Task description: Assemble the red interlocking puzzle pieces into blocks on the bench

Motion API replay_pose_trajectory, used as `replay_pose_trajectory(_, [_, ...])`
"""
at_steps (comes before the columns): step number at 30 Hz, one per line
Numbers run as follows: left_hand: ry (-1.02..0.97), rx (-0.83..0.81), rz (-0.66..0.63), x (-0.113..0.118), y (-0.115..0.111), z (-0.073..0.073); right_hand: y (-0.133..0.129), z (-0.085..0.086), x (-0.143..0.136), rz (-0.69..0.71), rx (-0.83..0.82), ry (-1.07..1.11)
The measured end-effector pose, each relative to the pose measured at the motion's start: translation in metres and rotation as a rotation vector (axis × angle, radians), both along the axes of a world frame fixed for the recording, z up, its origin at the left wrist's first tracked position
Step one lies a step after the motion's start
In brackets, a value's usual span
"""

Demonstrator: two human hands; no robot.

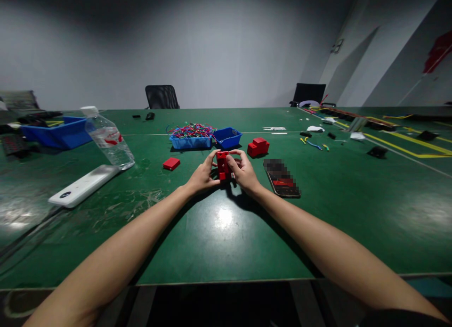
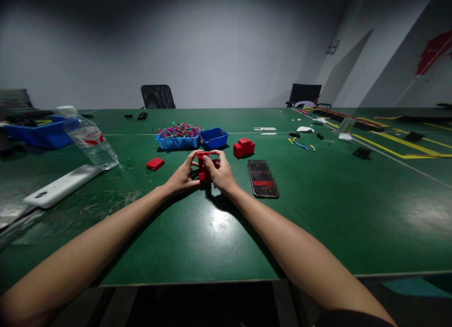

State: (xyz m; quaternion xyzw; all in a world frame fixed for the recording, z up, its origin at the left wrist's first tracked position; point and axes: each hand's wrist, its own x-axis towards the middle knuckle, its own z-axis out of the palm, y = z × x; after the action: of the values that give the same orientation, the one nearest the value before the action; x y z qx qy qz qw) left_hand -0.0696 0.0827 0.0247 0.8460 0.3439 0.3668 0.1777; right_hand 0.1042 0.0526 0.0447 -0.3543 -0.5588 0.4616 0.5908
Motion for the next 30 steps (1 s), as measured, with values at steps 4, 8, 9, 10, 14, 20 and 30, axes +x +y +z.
replay_pose_trajectory(4, [-0.034, -0.016, -0.008, 0.001, -0.001, 0.0, 0.005, -0.001, 0.001, 0.038, -0.142, 0.082])
replay_pose_trajectory(8, [-0.028, -0.013, -0.007, 0.001, -0.001, 0.0, 0.006, 0.001, 0.007, 0.105, -0.024, -0.004])
replay_pose_trajectory(9, [-0.024, -0.011, -0.004, 0.001, 0.0, 0.0, 0.006, 0.001, 0.008, 0.105, 0.014, -0.036])
replay_pose_trajectory(10, [-0.019, -0.006, 0.002, 0.001, 0.0, -0.001, 0.005, 0.001, 0.01, 0.095, 0.047, -0.075])
replay_pose_trajectory(14, [-0.004, 0.007, 0.031, 0.001, 0.0, -0.001, 0.004, 0.0, 0.011, 0.036, 0.112, -0.221])
replay_pose_trajectory(20, [-0.006, -0.02, 0.037, 0.001, -0.002, 0.001, 0.002, 0.001, 0.01, -0.028, 0.153, -0.32])
replay_pose_trajectory(30, [-0.021, 0.035, -0.039, 0.0, -0.002, 0.005, 0.006, -0.008, 0.005, 0.177, -0.097, -0.116])
